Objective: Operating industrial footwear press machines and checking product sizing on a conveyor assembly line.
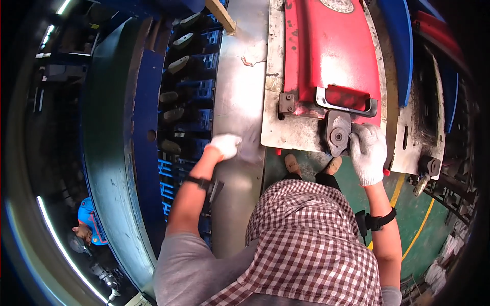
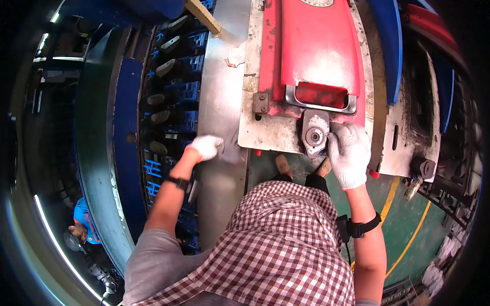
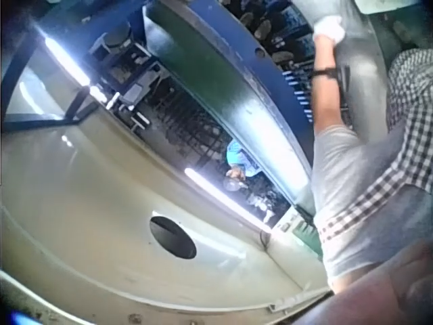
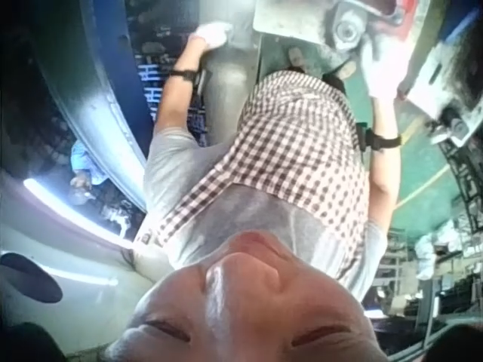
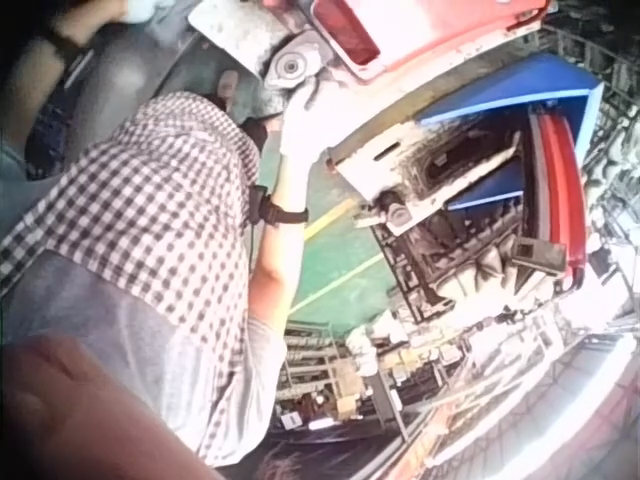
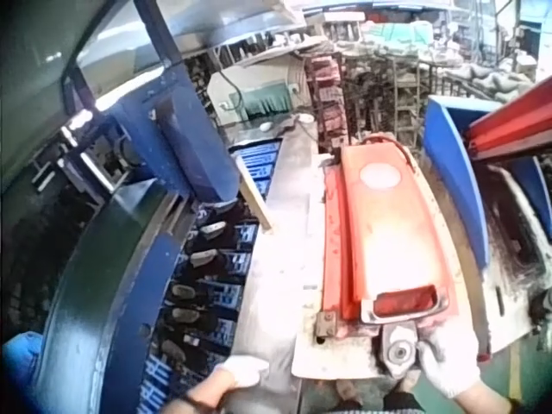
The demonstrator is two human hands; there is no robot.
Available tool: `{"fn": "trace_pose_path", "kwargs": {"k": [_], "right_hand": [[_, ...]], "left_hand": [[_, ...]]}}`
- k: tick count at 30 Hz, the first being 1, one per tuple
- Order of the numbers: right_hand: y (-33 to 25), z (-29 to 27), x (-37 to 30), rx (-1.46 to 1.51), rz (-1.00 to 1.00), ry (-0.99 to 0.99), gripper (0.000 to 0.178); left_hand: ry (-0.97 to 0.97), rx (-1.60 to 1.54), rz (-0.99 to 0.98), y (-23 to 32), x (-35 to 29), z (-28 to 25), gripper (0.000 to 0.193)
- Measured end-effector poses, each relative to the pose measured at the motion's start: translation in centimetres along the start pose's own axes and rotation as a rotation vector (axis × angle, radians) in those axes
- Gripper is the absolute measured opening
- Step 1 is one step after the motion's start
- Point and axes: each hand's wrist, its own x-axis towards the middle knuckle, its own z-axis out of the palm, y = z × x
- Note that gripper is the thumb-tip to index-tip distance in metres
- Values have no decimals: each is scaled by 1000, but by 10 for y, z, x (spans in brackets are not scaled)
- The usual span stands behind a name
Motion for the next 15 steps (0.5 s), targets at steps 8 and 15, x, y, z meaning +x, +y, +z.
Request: {"fn": "trace_pose_path", "kwargs": {"k": [8, 15], "right_hand": [[5, 1, -6, -9, -12, 13, 19], [-3, 2, -2, 40, -73, 4, 19]], "left_hand": [[1644, -1685, -20, 19, -17, -84, 27], [187, -22, -163, -31, 91, -21, 32]]}}
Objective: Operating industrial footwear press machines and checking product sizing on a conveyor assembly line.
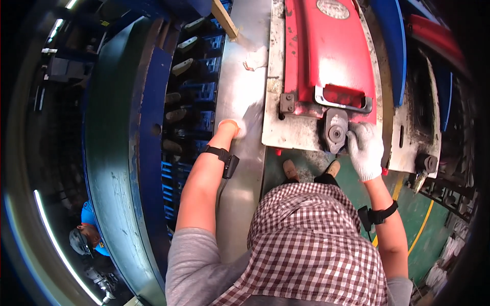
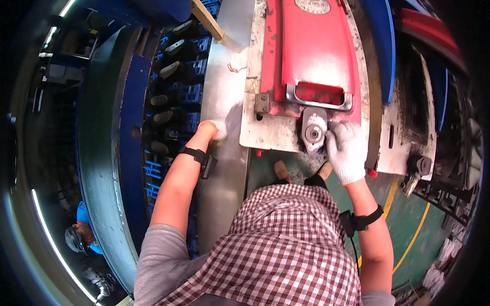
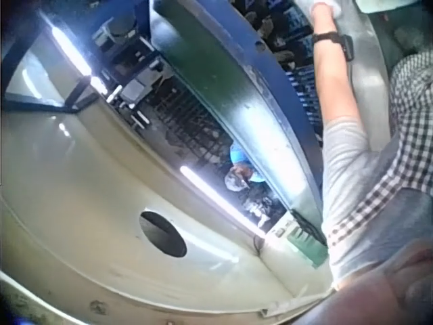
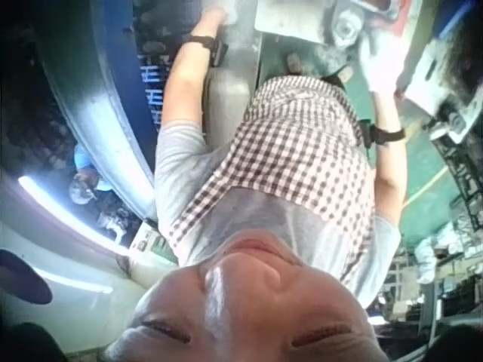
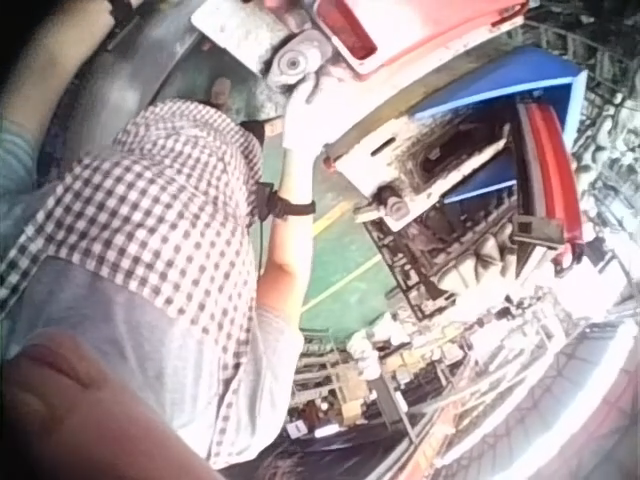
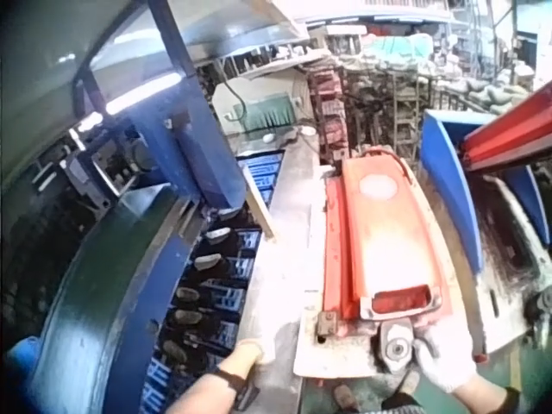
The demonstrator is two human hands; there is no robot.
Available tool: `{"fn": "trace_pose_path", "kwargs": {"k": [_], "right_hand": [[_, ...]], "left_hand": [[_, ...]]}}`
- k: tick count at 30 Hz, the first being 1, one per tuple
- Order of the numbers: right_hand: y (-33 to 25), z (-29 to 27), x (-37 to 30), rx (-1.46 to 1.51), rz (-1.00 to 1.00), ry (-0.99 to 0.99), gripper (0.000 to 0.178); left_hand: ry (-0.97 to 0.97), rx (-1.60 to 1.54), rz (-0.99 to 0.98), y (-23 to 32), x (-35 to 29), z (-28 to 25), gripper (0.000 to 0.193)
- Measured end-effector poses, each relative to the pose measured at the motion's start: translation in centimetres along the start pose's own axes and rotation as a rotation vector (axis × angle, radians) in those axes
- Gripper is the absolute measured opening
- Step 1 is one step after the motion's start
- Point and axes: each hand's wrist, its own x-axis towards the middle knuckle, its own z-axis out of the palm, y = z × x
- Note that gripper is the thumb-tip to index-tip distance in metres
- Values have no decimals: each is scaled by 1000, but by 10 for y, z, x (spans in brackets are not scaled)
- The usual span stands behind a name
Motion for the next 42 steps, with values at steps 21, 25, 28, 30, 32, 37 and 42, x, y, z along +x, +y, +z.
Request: {"fn": "trace_pose_path", "kwargs": {"k": [21, 25, 28, 30, 32, 37, 42], "right_hand": [[-3, -5, 3, 23, 23, 5, 19], [9, -6, -6, -31, 102, -24, 18], [6, -8, -3, -2, 105, -54, 17], [-1, -8, 2, 33, 66, -55, 17], [5, -9, 1, 21, 67, -70, 18], [7, -5, -5, 47, 115, -3, 19], [6, -6, -2, 34, 110, -21, 16]], "left_hand": [[662, -1233, -258, -71, 26, -115, 28], [1361, -1366, 325, 83, 14, -208, 25], [1125, -113, 92, 82, 7, -181, 27], [464, 434, -7, 19, 11, -91, 25], [187, 202, 77, 1, 0, -43, 23], [229, -1365, -18, -21, -5, -81, 16], [989, -1532, -17, 39, -5, -153, 23]]}}
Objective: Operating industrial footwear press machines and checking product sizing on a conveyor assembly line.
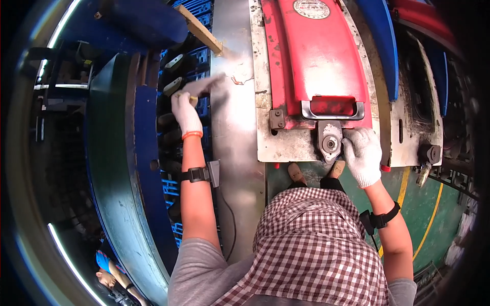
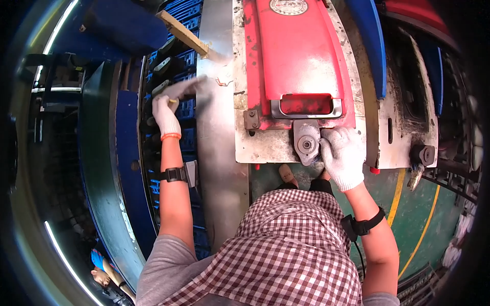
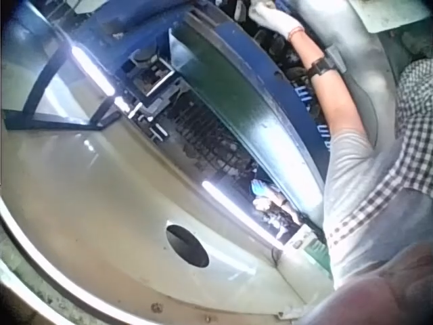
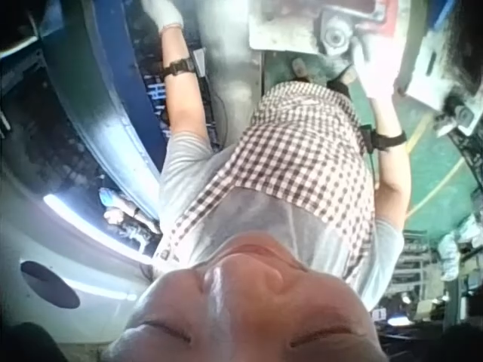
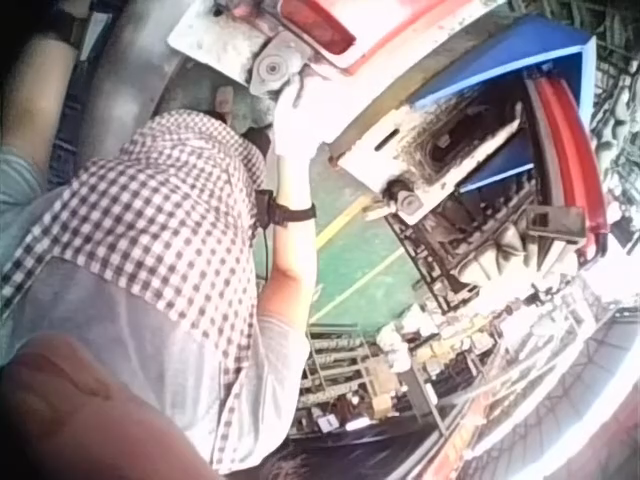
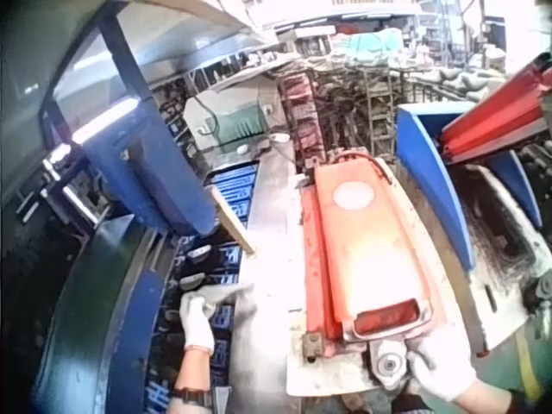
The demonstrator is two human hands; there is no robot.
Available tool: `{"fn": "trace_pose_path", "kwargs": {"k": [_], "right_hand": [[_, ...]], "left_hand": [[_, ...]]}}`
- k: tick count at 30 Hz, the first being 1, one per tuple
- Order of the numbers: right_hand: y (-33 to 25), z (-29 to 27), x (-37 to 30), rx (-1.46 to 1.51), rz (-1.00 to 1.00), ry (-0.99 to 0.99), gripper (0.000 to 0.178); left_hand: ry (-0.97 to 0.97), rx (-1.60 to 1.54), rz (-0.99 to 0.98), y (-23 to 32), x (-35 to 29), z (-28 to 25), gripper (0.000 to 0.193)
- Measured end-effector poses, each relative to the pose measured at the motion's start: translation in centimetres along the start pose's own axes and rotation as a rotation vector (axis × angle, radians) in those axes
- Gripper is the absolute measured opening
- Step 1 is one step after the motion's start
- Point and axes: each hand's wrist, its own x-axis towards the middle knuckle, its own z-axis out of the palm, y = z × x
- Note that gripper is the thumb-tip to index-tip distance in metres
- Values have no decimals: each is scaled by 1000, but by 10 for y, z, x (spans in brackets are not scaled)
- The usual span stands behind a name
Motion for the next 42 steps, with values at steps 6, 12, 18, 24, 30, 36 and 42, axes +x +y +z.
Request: {"fn": "trace_pose_path", "kwargs": {"k": [6, 12, 18, 24, 30, 36, 42], "right_hand": [[-4, 1, 0, -25, -10, 12, 15], [-1, 5, -5, 7, 1, -13, 16], [13, 10, -9, 9, 17, -88, 18], [34, 20, -16, 38, 71, -158, 17], [22, 17, -13, 7, 116, -134, 13], [10, 15, -8, -30, 53, -113, 10], [4, 13, -4, 46, 17, -96, 11]], "left_hand": [[-303, 829, 427, -10, -39, 24, 38], [-652, 1092, 64, -84, -119, -30, 101], [402, 1170, -37, -111, -209, -193, 70], [1027, -70, -561, -137, -234, -389, 81], [811, -570, -903, -154, -179, -430, 75], [839, -462, -907, -161, -139, -419, 53], [716, -464, -854, -148, -159, -430, 47]]}}
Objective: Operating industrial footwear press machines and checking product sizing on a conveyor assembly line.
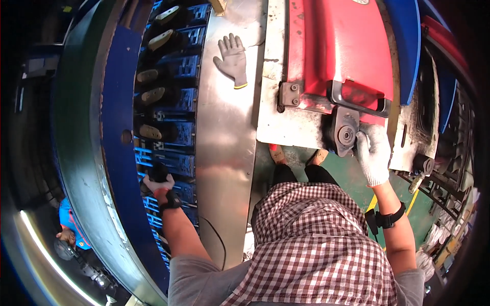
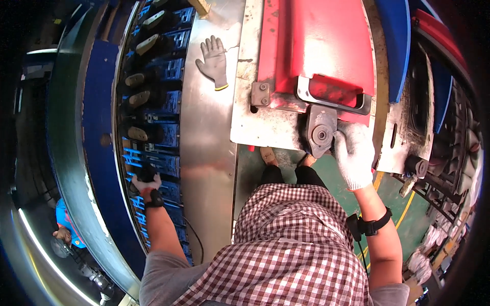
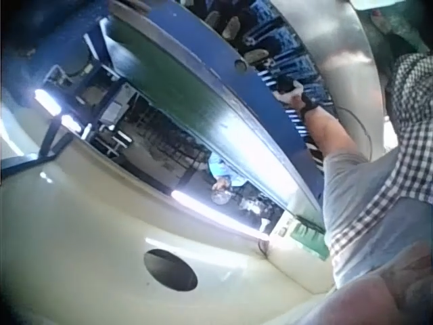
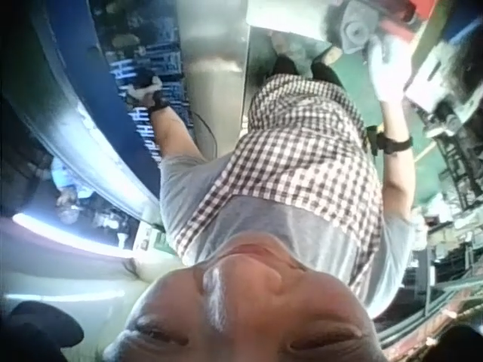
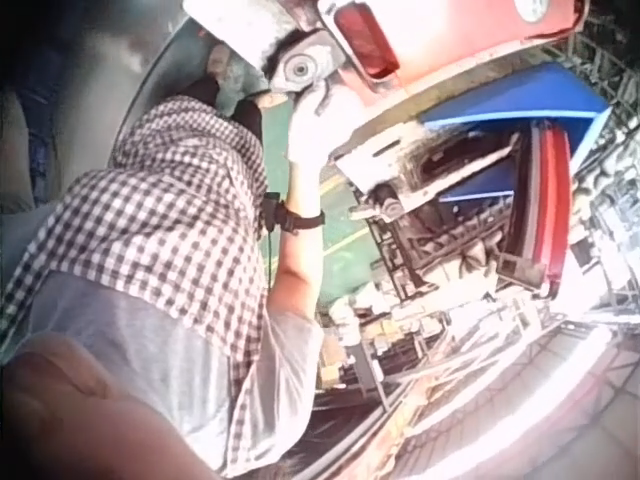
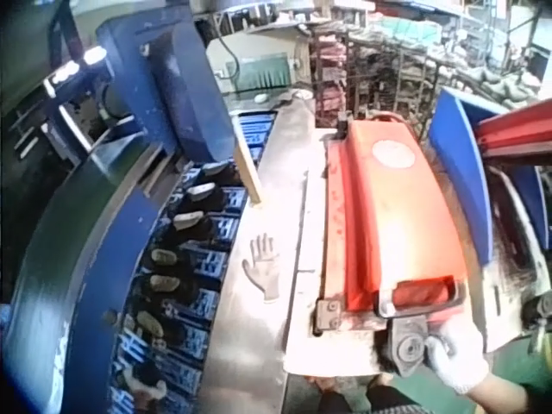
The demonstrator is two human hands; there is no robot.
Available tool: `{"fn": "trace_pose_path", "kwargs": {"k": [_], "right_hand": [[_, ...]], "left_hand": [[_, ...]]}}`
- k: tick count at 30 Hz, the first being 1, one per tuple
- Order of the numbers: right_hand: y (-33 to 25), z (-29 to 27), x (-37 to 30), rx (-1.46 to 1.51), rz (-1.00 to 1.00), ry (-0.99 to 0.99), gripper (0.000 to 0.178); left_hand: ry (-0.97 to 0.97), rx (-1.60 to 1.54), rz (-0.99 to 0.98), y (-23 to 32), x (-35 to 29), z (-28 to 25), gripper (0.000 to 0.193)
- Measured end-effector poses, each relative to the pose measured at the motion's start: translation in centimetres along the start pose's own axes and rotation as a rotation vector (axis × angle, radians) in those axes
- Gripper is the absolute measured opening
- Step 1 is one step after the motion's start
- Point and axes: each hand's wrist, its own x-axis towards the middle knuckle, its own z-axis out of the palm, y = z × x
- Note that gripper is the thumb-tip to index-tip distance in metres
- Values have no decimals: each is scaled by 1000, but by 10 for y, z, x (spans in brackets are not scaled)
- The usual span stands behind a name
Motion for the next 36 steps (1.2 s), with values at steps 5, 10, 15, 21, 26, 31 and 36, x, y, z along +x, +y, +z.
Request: {"fn": "trace_pose_path", "kwargs": {"k": [5, 10, 15, 21, 26, 31, 36], "right_hand": [[1, -2, 0, 12, -2, 16, 12], [8, -6, 2, 27, -45, 57, 9], [26, -12, -8, -27, -196, 138, 13], [-27, -79, 11, 702, -188, -366, 68], [-4, -130, -9, 992, 163, -419, 110], [116, -168, -32, 1474, 514, 57, 97], [217, -205, 12, 392, 470, 342, 87]], "left_hand": [[-125, -238, 28, -58, -99, -14, 48], [-250, -463, -225, -131, -245, 33, 61], [-700, -58, -359, -182, -308, 77, 91], [-1310, 383, -317, -203, -428, 192, 124], [-1605, 967, 96, -263, -448, 268, 83], [-1625, 1322, 289, -335, -549, 346, 69], [-1724, 957, 758, -347, -628, 406, 69]]}}
